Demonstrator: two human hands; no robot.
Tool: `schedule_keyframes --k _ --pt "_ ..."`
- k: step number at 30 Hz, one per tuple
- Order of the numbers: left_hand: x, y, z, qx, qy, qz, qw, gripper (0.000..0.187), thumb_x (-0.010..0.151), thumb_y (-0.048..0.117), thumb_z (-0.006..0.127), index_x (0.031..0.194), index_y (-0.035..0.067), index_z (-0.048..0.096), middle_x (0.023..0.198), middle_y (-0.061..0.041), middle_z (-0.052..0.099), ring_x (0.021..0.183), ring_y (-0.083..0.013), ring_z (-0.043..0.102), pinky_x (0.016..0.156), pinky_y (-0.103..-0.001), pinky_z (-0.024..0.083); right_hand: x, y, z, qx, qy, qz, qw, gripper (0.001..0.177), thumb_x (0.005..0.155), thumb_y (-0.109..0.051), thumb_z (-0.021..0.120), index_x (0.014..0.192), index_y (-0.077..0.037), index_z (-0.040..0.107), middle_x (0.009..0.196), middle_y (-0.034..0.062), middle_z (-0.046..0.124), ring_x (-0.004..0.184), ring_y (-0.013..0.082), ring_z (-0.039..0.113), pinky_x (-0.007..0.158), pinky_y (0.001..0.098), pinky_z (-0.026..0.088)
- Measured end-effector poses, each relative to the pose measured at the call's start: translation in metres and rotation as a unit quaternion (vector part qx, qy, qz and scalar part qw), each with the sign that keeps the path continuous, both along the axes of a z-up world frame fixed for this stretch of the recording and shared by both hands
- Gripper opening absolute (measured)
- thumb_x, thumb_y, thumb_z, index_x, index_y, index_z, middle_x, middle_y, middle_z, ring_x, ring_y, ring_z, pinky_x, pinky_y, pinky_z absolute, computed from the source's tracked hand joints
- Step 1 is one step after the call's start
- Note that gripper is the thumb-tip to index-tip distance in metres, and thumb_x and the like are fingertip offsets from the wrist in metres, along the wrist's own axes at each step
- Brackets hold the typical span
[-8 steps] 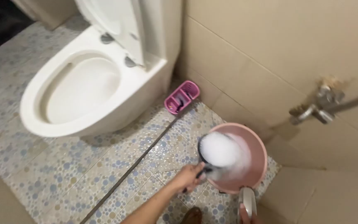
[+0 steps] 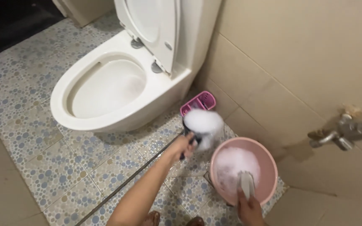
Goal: The person is scrubbing the exterior and base of a toilet with a brush and soapy water.
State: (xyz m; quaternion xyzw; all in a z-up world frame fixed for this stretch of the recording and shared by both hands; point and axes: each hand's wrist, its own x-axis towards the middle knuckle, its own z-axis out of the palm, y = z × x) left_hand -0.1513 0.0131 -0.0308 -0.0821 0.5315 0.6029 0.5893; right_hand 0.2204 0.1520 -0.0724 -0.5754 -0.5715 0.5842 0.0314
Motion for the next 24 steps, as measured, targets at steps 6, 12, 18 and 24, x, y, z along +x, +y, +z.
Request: schedule_keyframes --k 6,12,18,24 --pt "-0.097 -0.003 -0.005 0.039 -0.015 0.098 0.994 0.051 0.11 0.044 0.046 0.083 0.002 0.057 0.056 0.002 0.048 0.039 -0.0054 0.034 0.035 -0.024 0.026 -0.141 -0.022 0.125 0.076 0.109 0.131 0.982 0.043 0.098 -0.037 0.063 0.07 -0.005 0.062 0.052 0.0013 0.048 0.045 0.0117 0.044 0.042 0.0312 0.036" --pt "-0.107 -0.091 0.002 0.029 0.025 0.105 0.994 0.052 0.109 0.044 0.048 0.078 0.002 0.057 0.053 0.004 0.041 0.038 -0.0062 0.029 0.035 -0.025 0.023 -0.164 -0.04 0.105 0.072 0.148 0.19 0.968 0.039 0.1 -0.033 0.061 0.075 -0.004 0.062 0.057 -0.0019 0.048 0.05 0.0096 0.043 0.046 0.0304 0.037" --pt "-0.076 -0.218 -0.005 -0.025 0.034 0.115 0.992 0.051 0.108 0.042 0.046 0.073 0.005 0.052 0.052 0.002 0.043 0.038 -0.0075 0.032 0.034 -0.026 0.022 -0.131 -0.065 0.081 0.107 0.127 0.253 0.953 0.035 0.098 -0.033 0.062 0.078 -0.005 0.068 0.057 -0.0037 0.054 0.054 0.0061 0.046 0.049 0.0271 0.039" --pt "-0.03 -0.299 0.016 -0.12 0.05 0.127 0.983 0.051 0.107 0.041 0.049 0.073 0.004 0.052 0.052 0.001 0.042 0.038 -0.01 0.033 0.035 -0.028 0.025 -0.091 -0.073 0.02 -0.006 0.066 0.221 0.973 0.038 0.098 -0.036 0.065 0.077 -0.004 0.067 0.057 -0.0023 0.049 0.051 0.0102 0.041 0.046 0.0296 0.031"
